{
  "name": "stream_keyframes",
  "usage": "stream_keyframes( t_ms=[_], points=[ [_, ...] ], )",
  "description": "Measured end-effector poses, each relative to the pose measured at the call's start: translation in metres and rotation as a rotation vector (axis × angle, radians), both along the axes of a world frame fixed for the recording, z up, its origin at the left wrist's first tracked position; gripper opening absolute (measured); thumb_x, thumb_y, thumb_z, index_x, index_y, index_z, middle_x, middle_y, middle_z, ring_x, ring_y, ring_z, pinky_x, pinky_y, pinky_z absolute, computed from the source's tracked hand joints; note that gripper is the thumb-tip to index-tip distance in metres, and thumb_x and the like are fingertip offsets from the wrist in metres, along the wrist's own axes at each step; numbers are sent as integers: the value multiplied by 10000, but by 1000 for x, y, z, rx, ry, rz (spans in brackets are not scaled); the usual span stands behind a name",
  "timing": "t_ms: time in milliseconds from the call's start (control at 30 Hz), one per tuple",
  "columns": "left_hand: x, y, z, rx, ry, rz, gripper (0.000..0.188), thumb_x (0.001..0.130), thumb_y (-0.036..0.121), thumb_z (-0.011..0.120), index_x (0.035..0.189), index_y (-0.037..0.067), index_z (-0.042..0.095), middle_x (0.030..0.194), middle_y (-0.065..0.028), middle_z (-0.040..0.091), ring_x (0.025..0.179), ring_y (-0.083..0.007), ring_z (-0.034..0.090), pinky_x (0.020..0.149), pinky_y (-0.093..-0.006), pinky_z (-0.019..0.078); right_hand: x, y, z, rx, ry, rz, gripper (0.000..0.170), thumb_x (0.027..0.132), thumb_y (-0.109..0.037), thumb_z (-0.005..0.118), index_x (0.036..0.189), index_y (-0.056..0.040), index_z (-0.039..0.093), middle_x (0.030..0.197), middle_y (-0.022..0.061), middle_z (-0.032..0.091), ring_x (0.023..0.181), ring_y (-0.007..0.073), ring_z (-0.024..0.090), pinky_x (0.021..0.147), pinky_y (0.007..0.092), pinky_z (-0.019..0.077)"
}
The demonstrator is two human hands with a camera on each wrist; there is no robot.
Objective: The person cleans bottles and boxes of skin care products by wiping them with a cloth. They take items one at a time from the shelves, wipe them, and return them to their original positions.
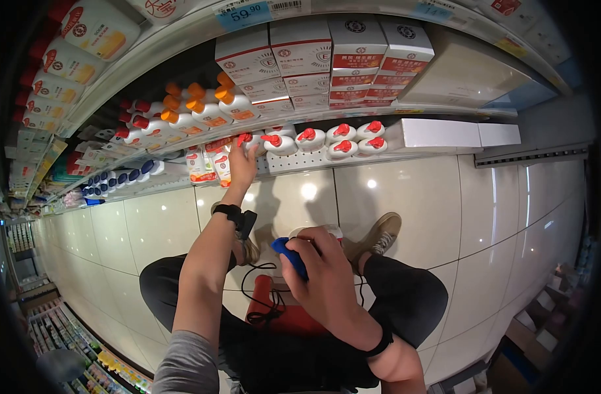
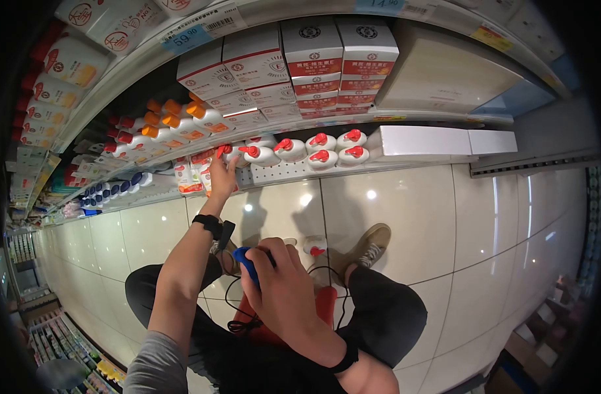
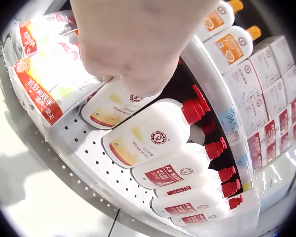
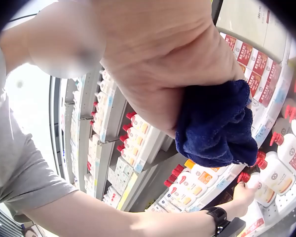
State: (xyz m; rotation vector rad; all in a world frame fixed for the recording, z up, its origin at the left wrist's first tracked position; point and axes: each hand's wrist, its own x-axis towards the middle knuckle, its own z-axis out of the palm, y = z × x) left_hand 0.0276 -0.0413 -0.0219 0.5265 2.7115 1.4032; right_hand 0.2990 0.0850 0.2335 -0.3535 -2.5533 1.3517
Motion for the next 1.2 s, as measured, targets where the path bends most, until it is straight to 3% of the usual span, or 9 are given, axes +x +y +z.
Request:
stream_keyframes(
  t_ms=[200,267,367,500,667,767,900,1067,1200],
  points=[
    [-23,-14,-21,-48,176,-128,343,938,107,725,1219,-47,603,1048,-220,674,974,-394,660,864,-420,515,1,0,0,14,-7,13,243,881,-104,747,1077,-25,626,1068,118,555,890,324,616,718,421,552],
    [-28,-18,-18,-172,-144,-95,377,959,116,734,1275,-10,573,1174,-175,672,1089,-279,667,930,-387,518,1,-1,0,14,-13,16,238,880,-103,747,1073,-23,631,1074,119,554,895,321,618,724,422,554],
    [-36,-27,-33,-82,-175,-159,393,967,82,719,1308,-3,543,1206,-161,660,1132,-253,656,980,-389,518,1,-3,-1,9,-21,24,237,879,-102,748,1070,-19,635,1076,122,553,896,319,618,730,422,555],
    [-35,-27,-24,-35,-226,-190,399,959,31,705,1319,2,535,1251,-152,646,1172,-256,645,1018,-393,513,0,-3,0,17,-18,35,243,878,-103,748,1074,-16,634,1075,124,551,901,318,616,737,424,553],
    [-35,-28,-26,-279,-88,-158,451,922,6,716,1333,12,530,1292,-166,631,1211,-275,631,993,-395,527,2,-4,-2,25,-17,46,244,885,-109,741,1085,-18,635,1076,125,544,910,326,613,748,432,544],
    [-4,-17,-1,17,110,75,302,908,9,683,1202,0,616,1133,-184,688,1072,-332,683,858,-411,559,3,1,-3,4,-25,1,229,885,-106,736,1071,-14,640,1084,133,560,925,339,614,760,438,539],
    [64,-42,15,94,104,289,220,902,-17,630,1121,-4,643,1027,-149,699,956,-277,698,792,-370,563,2,35,10,-33,3,-173,197,883,-85,730,1039,1,646,1051,158,610,919,378,637,769,465,529],
    [164,-73,-20,-110,-124,19,257,835,-14,619,1090,0,646,981,-115,693,885,-248,683,777,-354,556,6,69,22,-79,58,-379,180,905,-68,714,1047,29,661,1037,155,628,824,326,670,734,386,546],
    [214,-94,-46,-189,-471,-267,497,849,95,736,1324,60,594,1233,-126,644,1114,-250,642,935,-377,532,12,70,22,-147,50,-421,191,917,-85,716,1055,36,664,1036,142,635,792,270,688,697,348,558]
  ],
)
